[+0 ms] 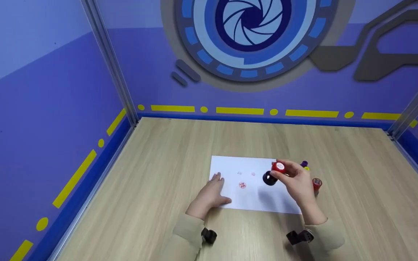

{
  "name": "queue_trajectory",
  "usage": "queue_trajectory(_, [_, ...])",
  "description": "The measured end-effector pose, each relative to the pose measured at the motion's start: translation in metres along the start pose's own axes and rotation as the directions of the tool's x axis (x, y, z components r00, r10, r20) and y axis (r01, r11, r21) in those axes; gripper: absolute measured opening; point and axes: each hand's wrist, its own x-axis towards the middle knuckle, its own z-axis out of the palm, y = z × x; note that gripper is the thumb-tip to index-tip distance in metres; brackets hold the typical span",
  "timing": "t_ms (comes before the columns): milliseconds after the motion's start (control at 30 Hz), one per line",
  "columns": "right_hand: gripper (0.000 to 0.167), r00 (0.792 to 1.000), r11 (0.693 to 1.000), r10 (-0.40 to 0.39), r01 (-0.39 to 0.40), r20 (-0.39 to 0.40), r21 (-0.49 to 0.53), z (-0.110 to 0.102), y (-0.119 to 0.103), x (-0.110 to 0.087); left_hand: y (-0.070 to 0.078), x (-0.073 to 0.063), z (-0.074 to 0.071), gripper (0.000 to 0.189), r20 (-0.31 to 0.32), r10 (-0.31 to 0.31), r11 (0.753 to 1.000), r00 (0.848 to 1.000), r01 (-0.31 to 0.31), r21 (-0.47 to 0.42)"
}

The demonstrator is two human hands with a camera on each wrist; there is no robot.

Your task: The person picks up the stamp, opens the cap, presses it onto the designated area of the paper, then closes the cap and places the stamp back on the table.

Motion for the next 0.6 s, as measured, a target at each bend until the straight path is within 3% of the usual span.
queue_trajectory(200, [0.046, 0.999, 0.999, 0.034, -0.034, 0.015, 0.022, 0.01, 0.003, -0.003, 0.006, -0.001, -0.001, 0.079, -0.058, 0.009, 0.999, 0.998, -0.012, -0.044])
queue_trajectory(300, [0.047, 0.998, 0.996, 0.049, -0.051, 0.03, 0.067, 0.014, 0.003, -0.004, 0.011, -0.002, 0.0, 0.071, -0.128, 0.046, 0.991, 0.991, -0.061, -0.117])
queue_trajectory(367, [0.049, 0.997, 0.993, 0.059, -0.063, 0.04, 0.097, 0.016, 0.002, -0.005, 0.016, -0.002, 0.002, 0.066, -0.167, 0.069, 0.973, 0.984, -0.103, -0.206])
queue_trajectory(433, [0.05, 0.997, 0.987, 0.067, -0.073, 0.048, 0.144, 0.019, 0.002, -0.006, 0.02, -0.002, 0.004, 0.061, -0.195, 0.1, 0.933, 0.976, -0.161, -0.322])
queue_trajectory(500, [0.048, 0.996, 0.977, 0.068, -0.076, 0.049, 0.197, 0.022, 0.002, -0.008, 0.025, -0.002, 0.007, 0.058, -0.204, 0.122, 0.871, 0.971, -0.203, -0.447])
queue_trajectory(600, [0.045, 0.997, 0.947, 0.058, -0.073, 0.057, 0.312, 0.028, 0.002, -0.012, 0.031, -0.002, 0.011, 0.053, -0.19, 0.143, 0.739, 0.971, -0.232, -0.632])
